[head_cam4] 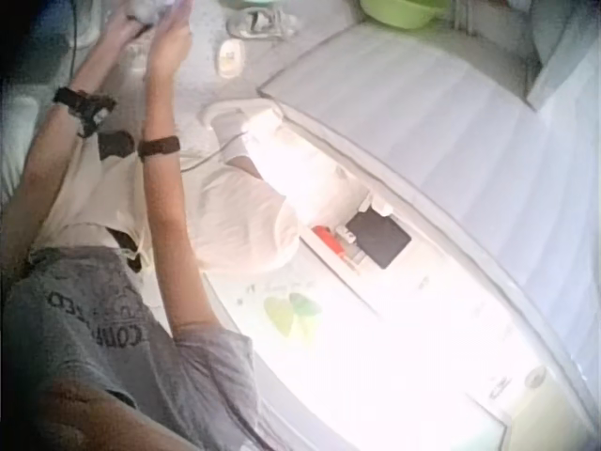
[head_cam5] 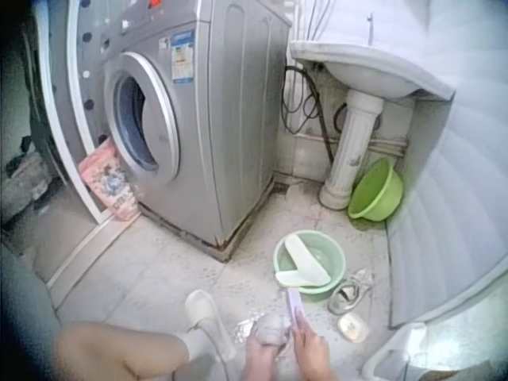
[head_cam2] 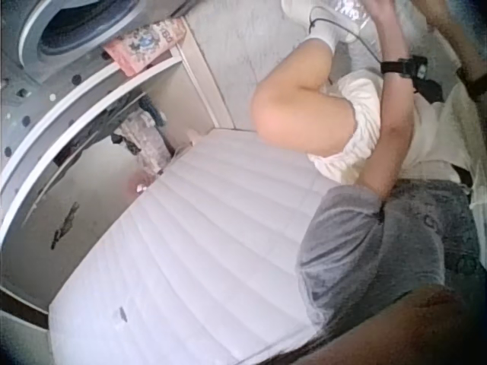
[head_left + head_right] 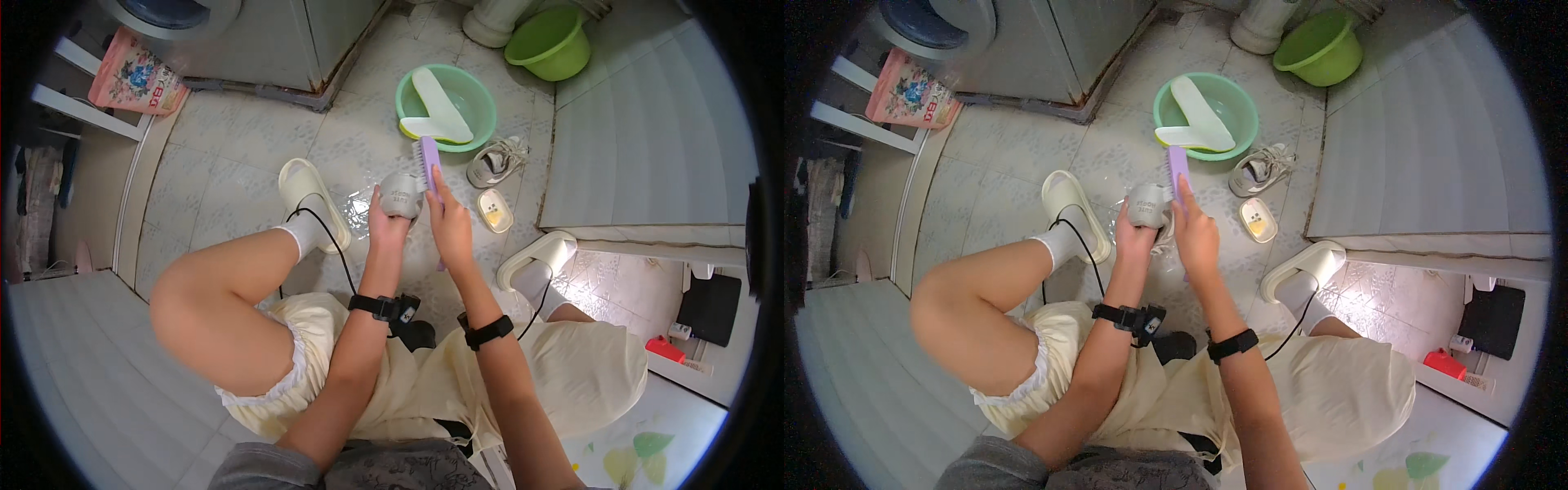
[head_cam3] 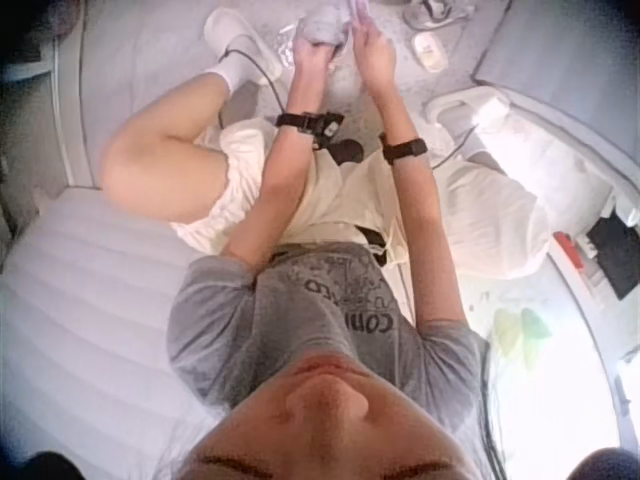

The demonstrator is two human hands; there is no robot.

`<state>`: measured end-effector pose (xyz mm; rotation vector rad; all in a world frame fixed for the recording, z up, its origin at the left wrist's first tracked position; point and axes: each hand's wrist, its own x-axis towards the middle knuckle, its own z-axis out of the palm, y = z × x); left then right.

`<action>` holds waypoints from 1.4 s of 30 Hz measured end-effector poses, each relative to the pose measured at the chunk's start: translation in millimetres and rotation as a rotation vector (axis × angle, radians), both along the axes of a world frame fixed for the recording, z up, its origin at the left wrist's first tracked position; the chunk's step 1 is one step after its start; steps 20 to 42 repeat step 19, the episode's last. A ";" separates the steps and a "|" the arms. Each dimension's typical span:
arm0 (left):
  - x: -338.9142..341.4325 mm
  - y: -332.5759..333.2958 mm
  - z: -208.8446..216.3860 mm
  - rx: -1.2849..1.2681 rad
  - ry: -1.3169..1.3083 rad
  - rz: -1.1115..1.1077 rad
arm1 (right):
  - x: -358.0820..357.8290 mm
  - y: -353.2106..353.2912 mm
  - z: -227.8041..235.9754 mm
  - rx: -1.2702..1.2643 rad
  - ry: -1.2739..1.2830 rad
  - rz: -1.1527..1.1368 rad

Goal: Cleaning a pair of white shoes using a brush and soap in a basin.

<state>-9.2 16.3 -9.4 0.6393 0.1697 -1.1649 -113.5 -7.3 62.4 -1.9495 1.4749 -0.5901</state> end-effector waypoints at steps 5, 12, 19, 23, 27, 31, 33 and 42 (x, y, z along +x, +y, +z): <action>13.0 0.4 -4.4 -0.090 0.560 0.191 | -25.8 -3.2 -20.1 -0.096 -0.158 -0.059; 16.2 4.2 3.0 -0.041 0.471 0.069 | -48.2 11.6 -34.2 0.226 -0.411 -0.027; 9.4 12.6 13.0 -0.102 0.394 -0.007 | -23.0 2.3 -24.2 0.353 -0.473 0.128; 9.4 12.6 13.0 -0.102 0.394 -0.007 | -23.0 2.3 -24.2 0.353 -0.473 0.128; 9.4 12.6 13.0 -0.102 0.394 -0.007 | -23.0 2.3 -24.2 0.353 -0.473 0.128; 9.4 12.6 13.0 -0.102 0.394 -0.007 | -23.0 2.3 -24.2 0.353 -0.473 0.128; 9.4 12.6 13.0 -0.102 0.394 -0.007 | -23.0 2.3 -24.2 0.353 -0.473 0.128; 9.4 12.6 13.0 -0.102 0.394 -0.007 | -23.0 2.3 -24.2 0.353 -0.473 0.128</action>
